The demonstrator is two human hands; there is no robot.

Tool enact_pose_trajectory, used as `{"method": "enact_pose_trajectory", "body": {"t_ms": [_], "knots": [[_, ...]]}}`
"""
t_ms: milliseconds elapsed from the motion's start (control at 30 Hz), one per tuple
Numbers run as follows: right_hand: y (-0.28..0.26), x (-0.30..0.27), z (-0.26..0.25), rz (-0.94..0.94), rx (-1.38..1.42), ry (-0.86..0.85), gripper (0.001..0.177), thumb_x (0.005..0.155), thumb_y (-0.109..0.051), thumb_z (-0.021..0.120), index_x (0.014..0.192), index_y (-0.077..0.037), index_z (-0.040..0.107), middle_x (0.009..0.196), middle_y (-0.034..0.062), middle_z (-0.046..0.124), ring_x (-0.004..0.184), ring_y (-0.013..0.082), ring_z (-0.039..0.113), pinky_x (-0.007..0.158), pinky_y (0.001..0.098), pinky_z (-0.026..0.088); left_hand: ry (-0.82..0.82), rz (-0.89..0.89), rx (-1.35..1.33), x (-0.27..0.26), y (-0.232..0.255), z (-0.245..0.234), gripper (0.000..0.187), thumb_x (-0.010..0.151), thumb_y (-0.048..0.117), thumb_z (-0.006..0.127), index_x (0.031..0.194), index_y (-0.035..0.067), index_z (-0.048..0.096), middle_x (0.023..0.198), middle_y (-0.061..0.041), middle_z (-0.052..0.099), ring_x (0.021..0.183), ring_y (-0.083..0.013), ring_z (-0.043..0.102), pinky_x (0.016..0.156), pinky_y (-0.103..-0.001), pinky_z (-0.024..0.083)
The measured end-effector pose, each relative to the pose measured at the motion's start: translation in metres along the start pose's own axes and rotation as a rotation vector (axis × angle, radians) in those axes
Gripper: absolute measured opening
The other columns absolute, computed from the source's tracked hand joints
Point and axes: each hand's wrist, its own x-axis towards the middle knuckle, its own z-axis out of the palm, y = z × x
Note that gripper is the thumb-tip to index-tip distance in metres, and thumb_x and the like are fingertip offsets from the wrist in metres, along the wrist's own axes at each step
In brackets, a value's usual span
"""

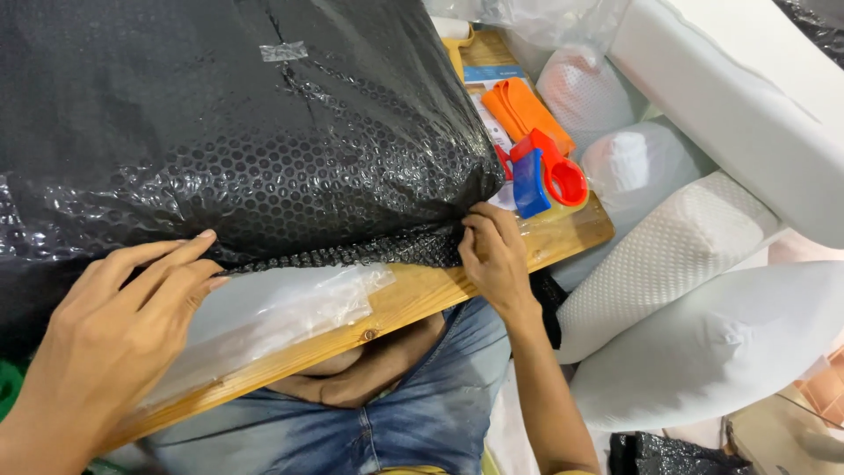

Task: Unwrapping a foam pillow from black bubble wrap and wiping it down thoroughly with an orange cloth.

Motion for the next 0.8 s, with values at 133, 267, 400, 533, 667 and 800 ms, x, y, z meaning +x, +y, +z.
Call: {"method": "enact_pose_trajectory", "body": {"t_ms": [133,267,400,533,667,800], "knots": [[0.015,-0.012,-0.021,-0.079,0.088,-0.229,0.038,0.095,-0.014,0.058,0.130,0.002,0.058,0.137,0.0244,0.056,0.125,0.0388,0.059,0.107,0.0497,0.050,-0.033,0.013,0.044,0.000,-0.002,0.000,0.005,0.101,0.021,0.076,0.103,0.018,0.072,0.133,0.010,0.075,0.114,-0.0155,0.070,0.092,-0.030,0.057],[0.018,-0.015,-0.024,-0.119,-0.005,-0.288,0.057,0.092,-0.041,0.078,0.127,-0.002,0.057,0.142,0.0224,0.053,0.117,0.0338,0.065,0.099,0.0450,0.057,-0.008,-0.027,0.019,-0.001,0.001,0.004,0.006,0.105,0.023,0.075,0.106,0.018,0.073,0.131,0.010,0.077,0.114,-0.0143,0.070,0.095,-0.031,0.060],[0.021,-0.005,-0.019,-0.260,0.015,-0.263,0.040,0.086,-0.003,0.070,0.123,0.005,0.058,0.133,0.0263,0.054,0.117,0.0409,0.061,0.099,0.0497,0.055,-0.001,-0.038,0.027,-0.003,0.001,0.006,0.005,0.107,0.021,0.075,0.107,0.016,0.074,0.131,0.010,0.079,0.113,-0.0146,0.072,0.094,-0.030,0.061],[0.029,-0.004,-0.022,-0.364,-0.015,-0.266,0.020,0.104,-0.004,0.053,0.116,0.009,0.061,0.132,0.0283,0.057,0.121,0.0456,0.061,0.107,0.0545,0.055,-0.024,-0.083,-0.031,-0.002,0.002,0.003,0.004,0.104,0.018,0.076,0.107,0.016,0.074,0.131,0.008,0.078,0.114,-0.0158,0.070,0.092,-0.033,0.060],[0.041,-0.008,-0.024,-0.288,0.124,-0.312,0.018,0.087,0.015,0.043,0.101,0.007,0.051,0.137,0.0275,0.060,0.129,0.0441,0.061,0.119,0.0564,0.046,-0.047,-0.051,0.015,-0.003,0.004,0.002,0.011,0.102,0.021,0.076,0.110,0.016,0.073,0.131,0.008,0.077,0.114,-0.0134,0.069,0.096,-0.031,0.061],[0.050,0.000,-0.027,-0.185,0.237,-0.365,0.032,0.092,0.010,0.040,0.120,0.010,0.055,0.136,0.0196,0.064,0.132,0.0382,0.055,0.110,0.0496,0.051,-0.027,-0.038,0.005,-0.002,0.003,0.003,0.012,0.102,0.021,0.074,0.111,0.013,0.073,0.132,0.006,0.076,0.115,-0.0148,0.069,0.096,-0.032,0.061]]}}
